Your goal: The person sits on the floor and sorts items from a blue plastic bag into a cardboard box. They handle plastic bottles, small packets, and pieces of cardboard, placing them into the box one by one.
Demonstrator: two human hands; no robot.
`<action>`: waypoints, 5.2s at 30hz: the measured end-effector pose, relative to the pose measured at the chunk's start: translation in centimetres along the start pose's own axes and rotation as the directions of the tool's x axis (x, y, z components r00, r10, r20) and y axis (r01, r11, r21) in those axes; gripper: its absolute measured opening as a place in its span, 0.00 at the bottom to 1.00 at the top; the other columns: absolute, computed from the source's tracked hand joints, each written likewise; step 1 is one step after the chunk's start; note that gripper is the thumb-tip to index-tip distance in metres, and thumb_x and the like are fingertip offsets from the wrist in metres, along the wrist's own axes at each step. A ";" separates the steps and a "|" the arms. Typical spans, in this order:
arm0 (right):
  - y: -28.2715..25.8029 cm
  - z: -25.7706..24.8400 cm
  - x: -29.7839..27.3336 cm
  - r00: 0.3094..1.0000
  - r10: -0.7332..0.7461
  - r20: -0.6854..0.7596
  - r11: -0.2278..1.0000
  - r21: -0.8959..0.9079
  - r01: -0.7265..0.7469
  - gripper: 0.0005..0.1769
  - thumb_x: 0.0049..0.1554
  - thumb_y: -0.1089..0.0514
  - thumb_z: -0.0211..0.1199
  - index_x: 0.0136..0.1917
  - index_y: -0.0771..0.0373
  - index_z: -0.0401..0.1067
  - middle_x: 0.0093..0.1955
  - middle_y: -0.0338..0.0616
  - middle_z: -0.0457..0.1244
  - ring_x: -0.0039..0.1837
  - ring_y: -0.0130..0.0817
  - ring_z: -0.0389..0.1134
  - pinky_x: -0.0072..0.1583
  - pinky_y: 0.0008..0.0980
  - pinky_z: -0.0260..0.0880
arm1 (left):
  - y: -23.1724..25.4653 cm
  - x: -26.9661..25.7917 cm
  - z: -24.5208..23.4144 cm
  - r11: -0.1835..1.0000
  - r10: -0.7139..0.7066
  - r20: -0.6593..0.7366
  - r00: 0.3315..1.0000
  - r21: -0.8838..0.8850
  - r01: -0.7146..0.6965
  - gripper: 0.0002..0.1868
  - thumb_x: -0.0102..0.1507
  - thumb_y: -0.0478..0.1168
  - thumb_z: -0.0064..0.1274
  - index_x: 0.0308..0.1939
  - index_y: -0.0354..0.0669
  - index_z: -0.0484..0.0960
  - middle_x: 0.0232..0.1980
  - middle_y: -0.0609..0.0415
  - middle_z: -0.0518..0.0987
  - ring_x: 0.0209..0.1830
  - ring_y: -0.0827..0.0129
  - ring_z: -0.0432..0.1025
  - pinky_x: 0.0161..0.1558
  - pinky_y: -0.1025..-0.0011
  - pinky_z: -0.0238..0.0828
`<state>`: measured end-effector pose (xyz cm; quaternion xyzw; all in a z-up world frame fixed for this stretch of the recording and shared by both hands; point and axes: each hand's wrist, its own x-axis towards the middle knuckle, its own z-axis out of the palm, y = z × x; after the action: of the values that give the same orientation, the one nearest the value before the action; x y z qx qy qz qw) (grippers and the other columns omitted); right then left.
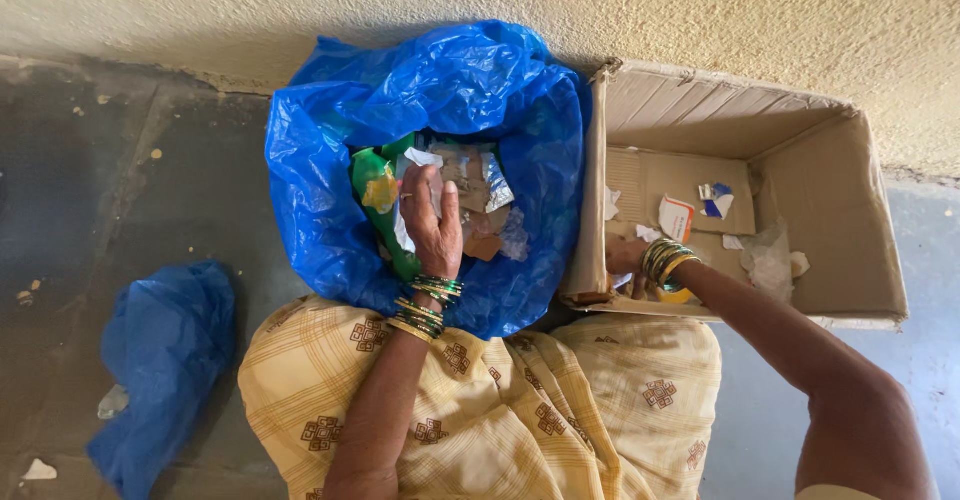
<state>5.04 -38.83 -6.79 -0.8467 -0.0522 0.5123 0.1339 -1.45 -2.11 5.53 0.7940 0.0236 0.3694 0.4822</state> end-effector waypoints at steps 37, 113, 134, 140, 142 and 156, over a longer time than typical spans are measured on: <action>-11.3 -2.0 -19.7 0.413 -0.217 -0.885 0.336 0.329 0.882 0.10 0.60 0.58 0.67 0.51 0.67 0.77 0.46 0.41 0.70 0.45 0.24 0.68 0.49 0.26 0.70 | 12.7 -4.3 7.8 0.872 -0.029 0.501 0.865 -0.411 0.267 0.12 0.67 0.44 0.57 0.47 0.38 0.79 0.33 0.55 0.82 0.31 0.73 0.77 0.32 0.70 0.75; -2.9 -5.9 -12.9 0.377 0.184 -0.908 -0.186 0.344 0.920 0.05 0.59 0.68 0.69 0.50 0.67 0.77 0.44 0.42 0.71 0.44 0.29 0.72 0.48 0.28 0.76 | 9.1 -4.4 8.5 0.765 -0.074 0.550 0.832 -0.504 0.401 0.12 0.68 0.45 0.56 0.48 0.40 0.80 0.39 0.52 0.84 0.33 0.73 0.80 0.29 0.79 0.78; -2.7 -4.9 -11.1 0.346 0.213 -0.914 -0.459 0.219 0.861 0.09 0.58 0.72 0.66 0.52 0.67 0.74 0.47 0.43 0.68 0.48 0.32 0.71 0.53 0.31 0.75 | 13.3 -5.9 17.3 0.785 -0.144 0.417 0.897 -0.503 0.360 0.08 0.70 0.39 0.55 0.49 0.40 0.85 0.28 0.52 0.80 0.23 0.69 0.72 0.24 0.70 0.66; -2.9 -5.0 -12.0 0.307 0.183 -0.934 -0.529 0.169 0.831 0.07 0.59 0.73 0.63 0.51 0.69 0.72 0.49 0.47 0.68 0.51 0.39 0.72 0.57 0.44 0.78 | 10.6 -4.2 15.5 0.549 -0.318 0.404 0.858 -0.659 0.514 0.09 0.72 0.41 0.49 0.41 0.42 0.79 0.24 0.58 0.77 0.17 0.80 0.71 0.16 0.80 0.63; -3.1 -4.8 -12.5 0.303 0.170 -0.938 -0.539 0.169 0.825 0.06 0.59 0.73 0.62 0.50 0.69 0.71 0.49 0.48 0.68 0.51 0.42 0.72 0.56 0.50 0.79 | 8.0 -2.6 13.7 0.565 -0.385 0.297 0.874 -0.673 0.478 0.08 0.71 0.41 0.48 0.39 0.44 0.77 0.25 0.58 0.75 0.17 0.80 0.71 0.17 0.80 0.67; -4.1 -4.8 -13.7 0.315 0.102 -0.944 -0.539 0.213 0.815 0.09 0.60 0.73 0.59 0.54 0.68 0.69 0.52 0.52 0.68 0.53 0.46 0.73 0.59 0.54 0.79 | 12.5 -3.2 12.0 0.994 0.036 0.437 0.899 -0.109 0.013 0.21 0.62 0.57 0.59 0.37 0.43 0.79 0.26 0.52 0.78 0.25 0.60 0.74 0.28 0.62 0.67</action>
<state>3.05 -38.86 8.11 -0.3449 -0.0222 -0.1102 0.9319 -0.41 -19.02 10.38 0.8292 -0.1105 0.1852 0.5156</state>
